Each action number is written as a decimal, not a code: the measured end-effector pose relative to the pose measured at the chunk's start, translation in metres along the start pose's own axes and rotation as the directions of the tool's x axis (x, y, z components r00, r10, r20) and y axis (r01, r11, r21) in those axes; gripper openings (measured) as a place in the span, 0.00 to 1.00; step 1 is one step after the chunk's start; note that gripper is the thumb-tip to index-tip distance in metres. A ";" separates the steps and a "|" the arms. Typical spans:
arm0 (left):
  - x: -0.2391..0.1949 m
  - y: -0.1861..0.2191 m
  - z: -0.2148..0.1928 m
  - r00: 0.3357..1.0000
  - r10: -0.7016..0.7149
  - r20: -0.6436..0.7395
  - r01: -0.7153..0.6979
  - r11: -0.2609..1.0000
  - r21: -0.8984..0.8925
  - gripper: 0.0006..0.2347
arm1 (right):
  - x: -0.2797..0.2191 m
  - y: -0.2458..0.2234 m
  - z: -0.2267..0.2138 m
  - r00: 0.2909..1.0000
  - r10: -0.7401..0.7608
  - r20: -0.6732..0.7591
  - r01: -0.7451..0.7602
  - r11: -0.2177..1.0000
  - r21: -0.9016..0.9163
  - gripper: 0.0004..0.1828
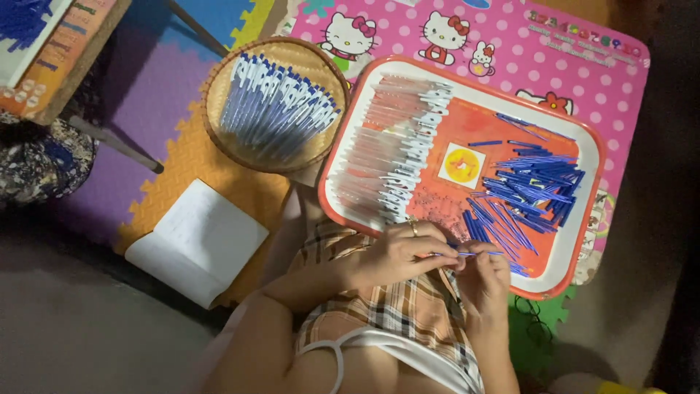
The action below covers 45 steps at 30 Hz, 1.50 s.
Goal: The person assembles blue pens by inserting blue ink cartridges into clear plastic barrels. They pick up a barrel and a cartridge from a tray, insert the cartridge into the barrel, and place the assembled pen into a woven basket. The task is performed repeatedly by hand.
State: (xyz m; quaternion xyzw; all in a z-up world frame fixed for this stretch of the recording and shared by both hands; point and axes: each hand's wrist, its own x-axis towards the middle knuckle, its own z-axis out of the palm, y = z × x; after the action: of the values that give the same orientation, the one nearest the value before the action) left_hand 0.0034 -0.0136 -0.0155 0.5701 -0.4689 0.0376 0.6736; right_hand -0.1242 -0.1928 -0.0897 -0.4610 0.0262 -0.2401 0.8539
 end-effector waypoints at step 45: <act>0.022 0.007 -0.064 0.959 0.203 0.196 -0.273 0.842 0.464 0.05 | 0.025 -0.036 0.033 0.983 -0.183 -0.026 0.149 0.867 -0.475 0.07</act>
State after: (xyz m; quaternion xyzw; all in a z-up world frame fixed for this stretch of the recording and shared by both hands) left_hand 0.0494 0.0294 0.0104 0.6596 -0.5573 0.1979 0.4639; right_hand -0.1073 -0.1942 -0.0375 -0.6465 0.0740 -0.3149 0.6909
